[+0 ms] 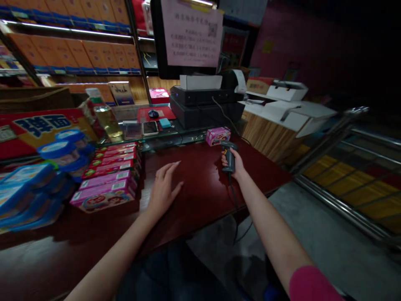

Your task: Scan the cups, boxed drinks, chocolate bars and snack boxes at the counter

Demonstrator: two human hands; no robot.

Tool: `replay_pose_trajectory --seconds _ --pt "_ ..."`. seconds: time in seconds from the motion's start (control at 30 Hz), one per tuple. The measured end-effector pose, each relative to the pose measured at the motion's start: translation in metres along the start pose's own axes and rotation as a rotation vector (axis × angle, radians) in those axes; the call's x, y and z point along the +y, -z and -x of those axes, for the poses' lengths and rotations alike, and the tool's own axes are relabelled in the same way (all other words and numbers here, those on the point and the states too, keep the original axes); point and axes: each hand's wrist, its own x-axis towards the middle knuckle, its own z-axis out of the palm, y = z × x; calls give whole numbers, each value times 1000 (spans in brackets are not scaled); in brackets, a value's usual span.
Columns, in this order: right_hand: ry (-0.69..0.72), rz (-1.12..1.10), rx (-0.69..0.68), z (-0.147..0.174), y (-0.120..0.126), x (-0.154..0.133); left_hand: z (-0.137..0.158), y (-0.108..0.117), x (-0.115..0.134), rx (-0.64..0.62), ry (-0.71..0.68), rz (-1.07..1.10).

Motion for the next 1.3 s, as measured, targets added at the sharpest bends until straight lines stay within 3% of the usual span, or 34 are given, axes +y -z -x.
replay_pose_trajectory --seconds 0.07,0.13,0.23,0.3,0.43,0.63,0.77,0.87,1.0,1.17,1.3 --pt "56 -54 47 -13 12 -13 -31 -55 3 -73 32 157" --pt "87 -117 91 -25 22 -24 -62 -112 0 -65 131 360" --pt "96 -205 104 -38 37 -35 -110 -185 -9 10 372 577" --pt "113 -246 90 -44 45 -38 -140 -219 -13 78 454 629" --pt "142 -278 84 -50 53 -35 -188 -255 -16 123 482 549" --pt "128 -234 70 -52 55 -33 -214 -269 -14 -2 552 304" --pt "120 -228 75 -51 55 -34 -206 -258 -16 -12 475 358" --pt "136 -208 84 -50 53 -33 -179 -230 -22 33 434 395" --pt "134 -144 68 -44 47 -34 -116 -161 -34 41 383 481" --pt "59 -27 17 -27 27 -30 -39 -58 -47 48 380 321" --pt "-59 73 -131 -5 -5 -6 -8 -10 -55 160 408 212"
